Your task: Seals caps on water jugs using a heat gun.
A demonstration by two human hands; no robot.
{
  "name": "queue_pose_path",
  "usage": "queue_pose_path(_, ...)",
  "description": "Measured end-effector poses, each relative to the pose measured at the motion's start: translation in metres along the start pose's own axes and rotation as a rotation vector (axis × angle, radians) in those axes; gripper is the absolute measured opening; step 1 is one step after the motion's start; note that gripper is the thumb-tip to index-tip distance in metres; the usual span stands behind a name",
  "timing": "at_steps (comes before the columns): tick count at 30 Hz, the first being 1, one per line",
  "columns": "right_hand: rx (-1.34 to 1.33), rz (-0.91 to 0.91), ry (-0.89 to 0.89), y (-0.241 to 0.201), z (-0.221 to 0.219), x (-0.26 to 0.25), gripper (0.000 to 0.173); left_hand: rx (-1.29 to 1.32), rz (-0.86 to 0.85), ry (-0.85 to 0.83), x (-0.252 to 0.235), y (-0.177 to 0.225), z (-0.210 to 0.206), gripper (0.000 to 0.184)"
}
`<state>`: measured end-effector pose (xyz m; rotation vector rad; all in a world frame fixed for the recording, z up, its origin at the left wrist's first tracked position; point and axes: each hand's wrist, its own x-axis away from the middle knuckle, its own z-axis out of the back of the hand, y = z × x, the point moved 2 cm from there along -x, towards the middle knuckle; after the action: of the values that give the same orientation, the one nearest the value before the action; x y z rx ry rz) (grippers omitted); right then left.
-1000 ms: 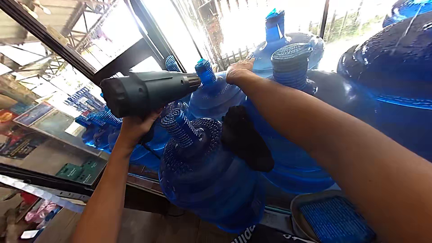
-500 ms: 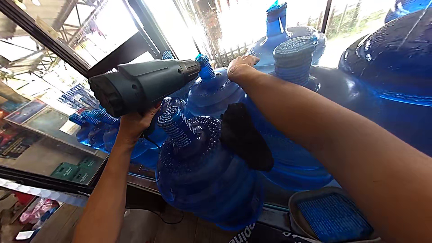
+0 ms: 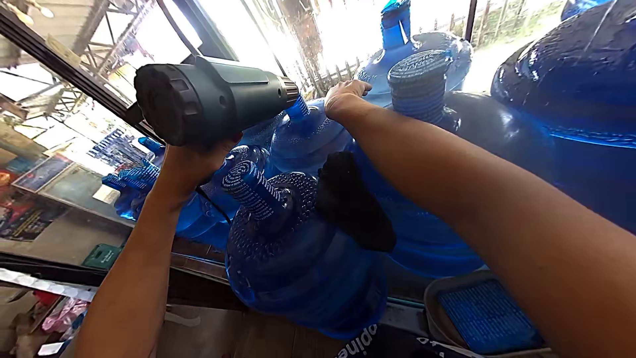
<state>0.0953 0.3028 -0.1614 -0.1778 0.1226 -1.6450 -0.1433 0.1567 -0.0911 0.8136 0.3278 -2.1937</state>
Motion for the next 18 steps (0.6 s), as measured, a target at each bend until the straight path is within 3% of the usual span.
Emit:
queue_pose_path(8,-0.024,-0.018,-0.001,-0.001,-0.004,-0.010,0.037,0.192,0.135,-0.041,0.023,-0.017,-0.002,0.048)
queue_pose_path(12,-0.034,-0.027,0.018,0.000,-0.004,-0.011,0.038,0.248,0.220,-0.025,0.041,-0.021,-0.005,0.036)
queue_pose_path(18,-0.071,0.001,0.060,0.002,0.002,0.000,0.035,0.395,0.319,0.013,0.069,-0.055,-0.018,0.033)
